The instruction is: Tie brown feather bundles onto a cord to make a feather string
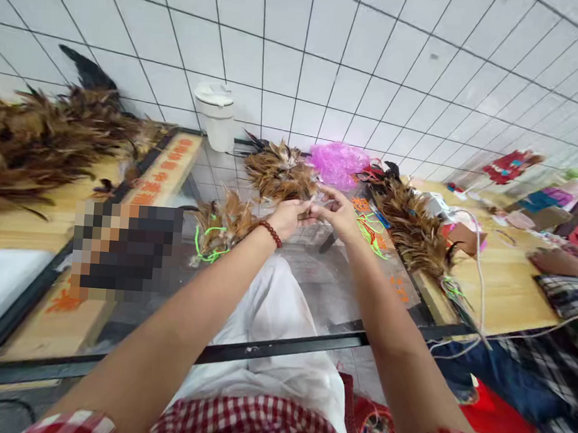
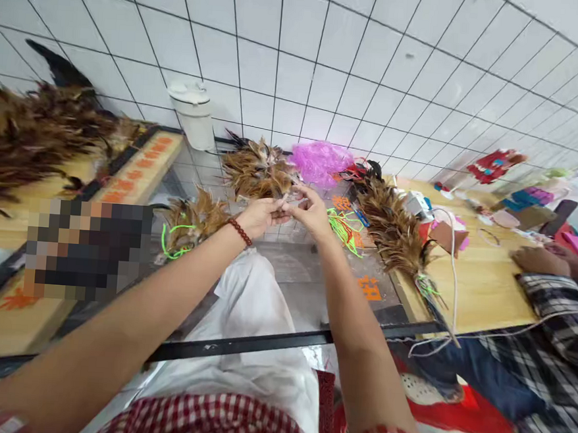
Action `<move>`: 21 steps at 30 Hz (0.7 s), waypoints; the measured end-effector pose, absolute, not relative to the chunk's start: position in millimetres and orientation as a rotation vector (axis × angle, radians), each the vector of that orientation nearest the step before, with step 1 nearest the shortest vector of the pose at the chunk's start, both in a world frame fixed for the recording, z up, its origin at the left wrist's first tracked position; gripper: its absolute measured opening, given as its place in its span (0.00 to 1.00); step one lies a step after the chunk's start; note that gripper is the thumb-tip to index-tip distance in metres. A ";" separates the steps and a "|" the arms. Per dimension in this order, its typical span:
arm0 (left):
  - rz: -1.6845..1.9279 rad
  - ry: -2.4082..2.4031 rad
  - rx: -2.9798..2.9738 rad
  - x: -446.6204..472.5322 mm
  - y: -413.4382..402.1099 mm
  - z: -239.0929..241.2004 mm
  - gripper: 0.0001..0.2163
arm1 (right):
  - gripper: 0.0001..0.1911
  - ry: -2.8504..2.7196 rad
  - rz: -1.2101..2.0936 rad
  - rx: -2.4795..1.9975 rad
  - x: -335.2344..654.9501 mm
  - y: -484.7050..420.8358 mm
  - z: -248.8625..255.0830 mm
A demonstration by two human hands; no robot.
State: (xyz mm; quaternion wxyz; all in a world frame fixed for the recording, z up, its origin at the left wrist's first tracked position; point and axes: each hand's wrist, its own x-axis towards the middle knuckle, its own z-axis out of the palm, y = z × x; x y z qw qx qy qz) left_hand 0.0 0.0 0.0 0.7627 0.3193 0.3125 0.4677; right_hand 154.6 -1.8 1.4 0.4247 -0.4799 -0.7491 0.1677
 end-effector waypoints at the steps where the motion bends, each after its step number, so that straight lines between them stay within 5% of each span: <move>1: 1.022 0.676 0.694 -0.1 0.5 -0.7 0.06 | 0.37 -1.929 0.337 -1.170 151.9 -3.8 2.6; 4: 1.031 0.669 0.701 -0.4 1.3 -2.2 0.05 | 0.42 -2.021 0.130 -1.135 144.0 -10.3 6.3; 11: 1.091 0.688 0.727 4.5 -3.0 -0.8 0.06 | 0.34 -1.926 -0.030 -1.264 140.5 -13.8 7.0; 16: 1.392 0.854 0.656 12.5 -1.8 -1.9 0.07 | 0.17 -1.952 0.017 -1.376 152.8 -0.3 -7.1; 21: 1.469 0.872 0.598 12.8 1.6 -3.8 0.08 | 0.23 -2.167 -0.153 -1.626 151.3 1.4 -15.4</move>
